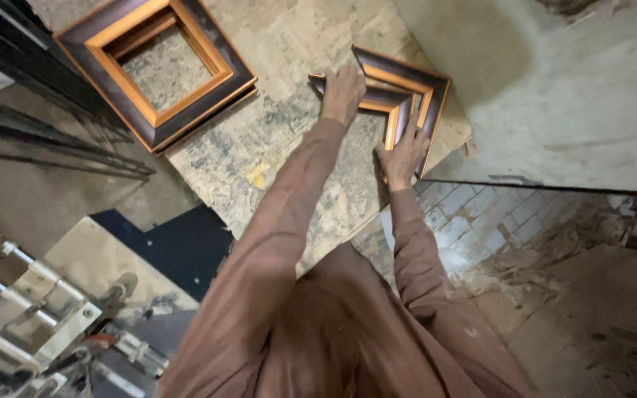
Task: The person places a picture frame corner under a V-nailing machine, presses the frame down to drive a V-nail into the joint, then rotates the frame to join the remaining corners. Finished frames are stacked on the workbench, and the person retrieves more frame parts from a rack to continue joining.
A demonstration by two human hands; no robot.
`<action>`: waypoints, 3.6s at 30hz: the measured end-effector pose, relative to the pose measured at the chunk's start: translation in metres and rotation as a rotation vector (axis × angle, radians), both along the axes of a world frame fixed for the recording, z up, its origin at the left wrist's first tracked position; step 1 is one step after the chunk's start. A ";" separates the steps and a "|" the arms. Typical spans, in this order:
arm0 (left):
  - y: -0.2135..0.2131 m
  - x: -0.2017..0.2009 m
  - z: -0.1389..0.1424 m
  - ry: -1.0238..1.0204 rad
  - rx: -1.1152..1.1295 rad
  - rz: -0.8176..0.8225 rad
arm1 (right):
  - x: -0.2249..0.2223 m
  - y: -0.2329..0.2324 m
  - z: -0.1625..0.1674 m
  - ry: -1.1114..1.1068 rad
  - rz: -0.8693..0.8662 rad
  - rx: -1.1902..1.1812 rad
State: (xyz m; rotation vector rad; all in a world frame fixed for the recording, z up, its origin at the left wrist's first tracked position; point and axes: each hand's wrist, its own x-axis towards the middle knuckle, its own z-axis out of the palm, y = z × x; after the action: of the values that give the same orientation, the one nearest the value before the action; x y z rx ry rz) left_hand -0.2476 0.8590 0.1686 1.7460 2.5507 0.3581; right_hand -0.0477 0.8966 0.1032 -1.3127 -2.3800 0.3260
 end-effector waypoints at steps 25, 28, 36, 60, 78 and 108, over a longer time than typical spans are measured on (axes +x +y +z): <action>-0.371 0.115 0.020 -0.137 0.646 0.185 | 0.028 -0.161 0.107 0.385 0.984 0.012; -0.406 0.146 0.049 0.302 0.538 0.293 | 0.022 -0.202 0.135 0.305 0.857 -0.591; -0.538 0.231 0.096 0.557 0.502 0.835 | 0.004 -0.376 0.175 0.193 1.417 -0.504; -0.933 0.330 -0.073 -0.178 0.501 1.552 | 0.080 -0.624 -0.090 0.539 1.065 -0.957; -0.868 0.228 -0.080 -0.165 0.373 1.467 | 0.062 -0.616 -0.078 -0.039 0.625 -0.062; -0.846 0.162 -0.065 0.004 0.309 1.096 | -0.050 -0.653 -0.043 0.170 1.157 -0.015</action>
State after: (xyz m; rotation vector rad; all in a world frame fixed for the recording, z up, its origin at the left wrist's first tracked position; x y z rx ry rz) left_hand -0.0859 0.0132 0.1039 0.1701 3.3116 0.7669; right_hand -0.0972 0.2440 0.0605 0.2313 -2.7004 0.7130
